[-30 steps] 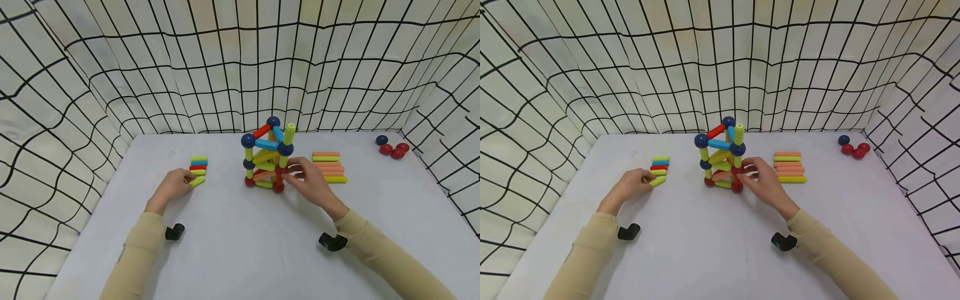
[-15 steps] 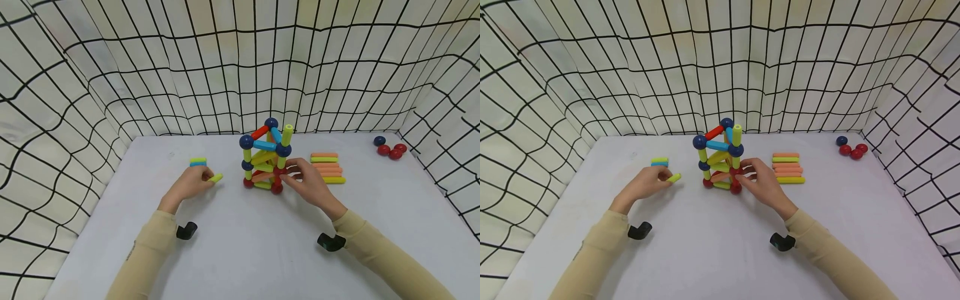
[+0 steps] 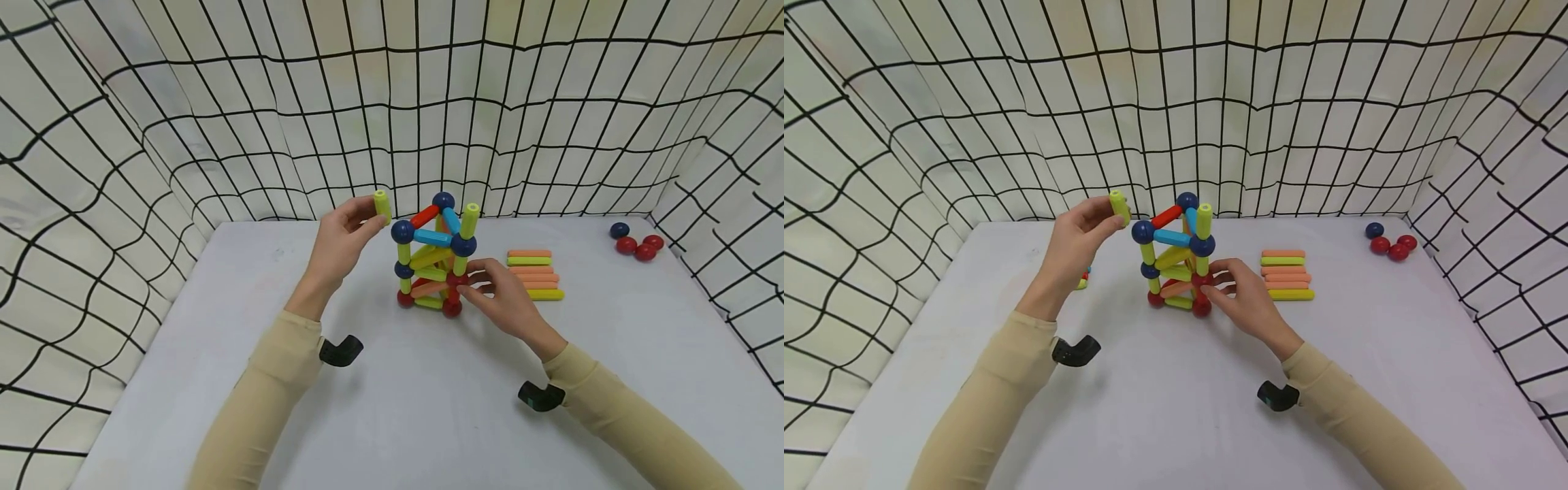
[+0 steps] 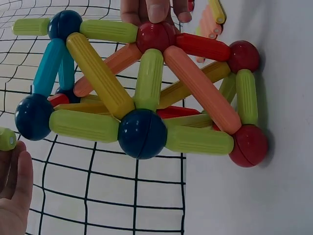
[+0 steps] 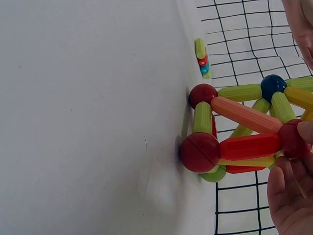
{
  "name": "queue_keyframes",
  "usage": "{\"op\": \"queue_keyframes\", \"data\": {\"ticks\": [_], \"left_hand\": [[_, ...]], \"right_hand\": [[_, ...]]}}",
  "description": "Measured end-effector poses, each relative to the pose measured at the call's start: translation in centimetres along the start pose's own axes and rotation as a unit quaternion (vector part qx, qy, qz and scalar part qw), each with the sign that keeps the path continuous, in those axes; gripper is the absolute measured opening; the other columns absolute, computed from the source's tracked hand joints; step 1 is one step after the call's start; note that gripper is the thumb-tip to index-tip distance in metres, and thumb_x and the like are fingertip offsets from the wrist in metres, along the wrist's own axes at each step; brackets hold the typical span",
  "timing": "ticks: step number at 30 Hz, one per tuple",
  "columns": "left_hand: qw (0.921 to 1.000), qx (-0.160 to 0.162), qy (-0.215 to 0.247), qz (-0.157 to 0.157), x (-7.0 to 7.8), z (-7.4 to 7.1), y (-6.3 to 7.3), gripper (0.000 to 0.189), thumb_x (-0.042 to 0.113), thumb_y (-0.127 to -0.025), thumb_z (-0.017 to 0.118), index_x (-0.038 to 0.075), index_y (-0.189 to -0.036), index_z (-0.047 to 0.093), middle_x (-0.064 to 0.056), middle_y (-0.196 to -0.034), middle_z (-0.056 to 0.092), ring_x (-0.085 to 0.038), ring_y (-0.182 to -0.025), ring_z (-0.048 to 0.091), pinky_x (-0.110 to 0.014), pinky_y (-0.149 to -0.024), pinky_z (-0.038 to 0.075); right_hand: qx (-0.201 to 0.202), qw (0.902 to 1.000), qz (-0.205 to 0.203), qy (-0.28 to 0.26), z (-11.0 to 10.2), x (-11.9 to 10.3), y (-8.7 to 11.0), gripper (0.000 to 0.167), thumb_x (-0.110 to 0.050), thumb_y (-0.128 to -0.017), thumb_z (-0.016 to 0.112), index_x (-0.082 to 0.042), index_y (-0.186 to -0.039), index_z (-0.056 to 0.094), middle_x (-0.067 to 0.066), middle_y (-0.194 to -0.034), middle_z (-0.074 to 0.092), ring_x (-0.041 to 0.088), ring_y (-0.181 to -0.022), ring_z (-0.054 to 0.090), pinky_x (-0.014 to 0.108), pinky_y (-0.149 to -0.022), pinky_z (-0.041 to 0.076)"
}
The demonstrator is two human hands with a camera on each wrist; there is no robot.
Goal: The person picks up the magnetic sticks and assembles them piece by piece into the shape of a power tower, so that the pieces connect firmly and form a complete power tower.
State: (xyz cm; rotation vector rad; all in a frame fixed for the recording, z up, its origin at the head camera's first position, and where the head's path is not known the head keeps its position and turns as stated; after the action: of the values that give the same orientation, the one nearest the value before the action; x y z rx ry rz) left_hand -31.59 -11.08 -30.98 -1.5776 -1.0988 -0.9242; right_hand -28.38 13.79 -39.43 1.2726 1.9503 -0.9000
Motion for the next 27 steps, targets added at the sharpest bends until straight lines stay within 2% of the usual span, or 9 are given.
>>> {"op": "queue_keyframes", "data": {"ticks": [8,14,17,19,22,24,27], "left_hand": [[0.9994,-0.032,-0.007,0.012,0.5,1.5,-0.4,0.036,0.023,-0.097,0.063,0.007,-0.129,0.060,-0.006,-0.119,0.063,-0.017,-0.112,0.060,-0.032,-0.099,0.047],[0.9982,-0.055,-0.013,0.019,0.5,1.8,-0.5,0.036,0.021,-0.097,0.062,0.007,-0.131,0.059,-0.007,-0.120,0.063,-0.019,-0.113,0.059,-0.032,-0.100,0.047],[0.9970,-0.075,-0.016,0.014,0.2,1.9,-0.4,0.038,0.019,-0.096,0.063,0.008,-0.132,0.057,-0.007,-0.122,0.062,-0.021,-0.113,0.060,-0.034,-0.100,0.047],[0.9961,-0.087,-0.017,0.007,0.1,2.1,-0.1,0.039,0.019,-0.096,0.064,0.008,-0.133,0.057,-0.007,-0.123,0.062,-0.022,-0.112,0.061,-0.035,-0.099,0.048],[0.9943,-0.105,-0.012,0.002,0.1,2.3,0.3,0.038,0.018,-0.094,0.066,0.008,-0.131,0.058,-0.007,-0.122,0.061,-0.021,-0.110,0.063,-0.035,-0.098,0.050],[0.9925,-0.121,-0.007,0.012,0.4,2.6,0.7,0.035,0.016,-0.094,0.067,0.007,-0.127,0.060,-0.006,-0.119,0.062,-0.020,-0.108,0.063,-0.034,-0.097,0.050],[0.9891,-0.145,-0.003,0.028,0.8,3.1,1.1,0.029,0.013,-0.094,0.067,0.007,-0.122,0.064,-0.004,-0.117,0.063,-0.016,-0.108,0.062,-0.031,-0.097,0.050]], "right_hand": [[-0.005,1.0000,0.000,-0.002,0.0,-0.1,0.0,0.038,-0.013,-0.091,0.070,-0.002,-0.124,0.054,0.013,-0.118,0.060,0.027,-0.104,0.062,0.044,-0.090,0.054],[-0.007,1.0000,0.001,0.005,0.0,0.0,-0.1,0.039,-0.014,-0.092,0.069,-0.002,-0.125,0.054,0.014,-0.119,0.060,0.028,-0.105,0.062,0.045,-0.090,0.054],[-0.001,0.9998,-0.007,0.018,-0.1,-0.1,0.0,0.038,-0.015,-0.091,0.070,-0.002,-0.124,0.055,0.013,-0.116,0.059,0.026,-0.099,0.061,0.043,-0.087,0.055],[0.009,0.9994,-0.008,0.033,-0.4,-0.1,-0.1,0.037,-0.015,-0.091,0.070,-0.002,-0.123,0.056,0.011,-0.108,0.059,0.024,-0.093,0.060,0.039,-0.083,0.055],[0.020,0.9987,0.010,0.045,-0.8,0.3,-0.5,0.036,-0.017,-0.093,0.068,-0.002,-0.123,0.055,0.009,-0.099,0.061,0.022,-0.085,0.059,0.033,-0.075,0.054],[0.024,0.9982,0.034,0.042,-1.1,0.7,-1.0,0.036,-0.019,-0.095,0.066,-0.002,-0.124,0.054,0.009,-0.097,0.063,0.022,-0.085,0.061,0.032,-0.074,0.054],[0.020,0.9977,0.062,0.020,-1.3,1.2,-1.6,0.036,-0.020,-0.097,0.063,-0.002,-0.126,0.051,0.011,-0.109,0.066,0.025,-0.095,0.065,0.038,-0.082,0.056]]}}
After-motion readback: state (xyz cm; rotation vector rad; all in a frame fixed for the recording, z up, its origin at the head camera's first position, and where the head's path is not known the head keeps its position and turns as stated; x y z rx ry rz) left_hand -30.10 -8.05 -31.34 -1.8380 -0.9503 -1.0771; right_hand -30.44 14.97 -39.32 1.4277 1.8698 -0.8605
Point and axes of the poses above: each hand's wrist, its own y-axis away from the middle knuckle, its own z-axis out of the palm, x = y × z, the point moved 7 cm from there along -y, towards the middle knuckle
